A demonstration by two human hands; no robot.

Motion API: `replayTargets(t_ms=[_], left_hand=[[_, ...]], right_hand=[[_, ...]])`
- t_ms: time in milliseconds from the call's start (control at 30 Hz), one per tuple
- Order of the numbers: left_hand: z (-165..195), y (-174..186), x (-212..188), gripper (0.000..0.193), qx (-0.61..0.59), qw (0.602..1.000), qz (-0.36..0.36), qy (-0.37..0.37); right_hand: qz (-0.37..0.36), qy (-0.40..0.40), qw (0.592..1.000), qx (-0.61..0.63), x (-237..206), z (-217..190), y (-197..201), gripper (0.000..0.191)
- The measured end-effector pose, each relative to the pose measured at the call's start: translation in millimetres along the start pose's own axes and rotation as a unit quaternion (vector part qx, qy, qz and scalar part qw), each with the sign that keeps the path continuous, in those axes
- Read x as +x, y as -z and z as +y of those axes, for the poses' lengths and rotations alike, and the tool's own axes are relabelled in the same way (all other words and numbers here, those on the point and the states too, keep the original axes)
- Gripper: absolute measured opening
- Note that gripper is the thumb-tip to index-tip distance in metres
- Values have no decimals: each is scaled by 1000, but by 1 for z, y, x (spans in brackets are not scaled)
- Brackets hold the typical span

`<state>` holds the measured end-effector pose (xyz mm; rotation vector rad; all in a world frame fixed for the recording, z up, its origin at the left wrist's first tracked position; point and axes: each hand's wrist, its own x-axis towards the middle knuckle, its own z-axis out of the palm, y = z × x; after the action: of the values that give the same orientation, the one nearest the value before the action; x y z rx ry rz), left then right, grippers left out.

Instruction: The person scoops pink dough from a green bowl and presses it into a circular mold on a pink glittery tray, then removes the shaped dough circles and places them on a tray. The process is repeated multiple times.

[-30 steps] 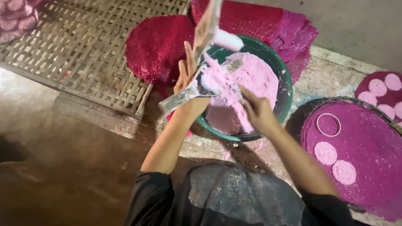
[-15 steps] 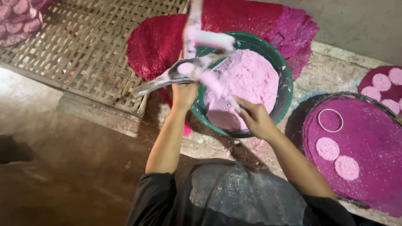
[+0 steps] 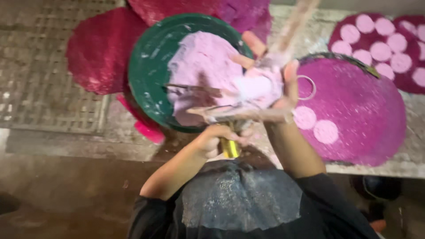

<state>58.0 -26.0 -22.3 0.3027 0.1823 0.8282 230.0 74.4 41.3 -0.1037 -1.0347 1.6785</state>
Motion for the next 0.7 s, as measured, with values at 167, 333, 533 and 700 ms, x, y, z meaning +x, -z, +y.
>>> replayTargets(t_ms=[167, 333, 533, 700], left_hand=[[-8, -36, 41, 52, 513, 851, 50, -104], [-10, -88, 55, 40, 743, 657, 22, -126], [-58, -109, 93, 36, 729, 680, -39, -63], [-63, -92, 126, 41, 666, 708, -157, -171]], right_hand=[[-41, 74, 989, -121, -23, -102, 12, 79], [-239, 185, 766, -567, -75, -174, 3, 45], [-209, 232, 720, -620, -133, -175, 11, 31], [-74, 38, 757, -648, -156, -207, 37, 77]])
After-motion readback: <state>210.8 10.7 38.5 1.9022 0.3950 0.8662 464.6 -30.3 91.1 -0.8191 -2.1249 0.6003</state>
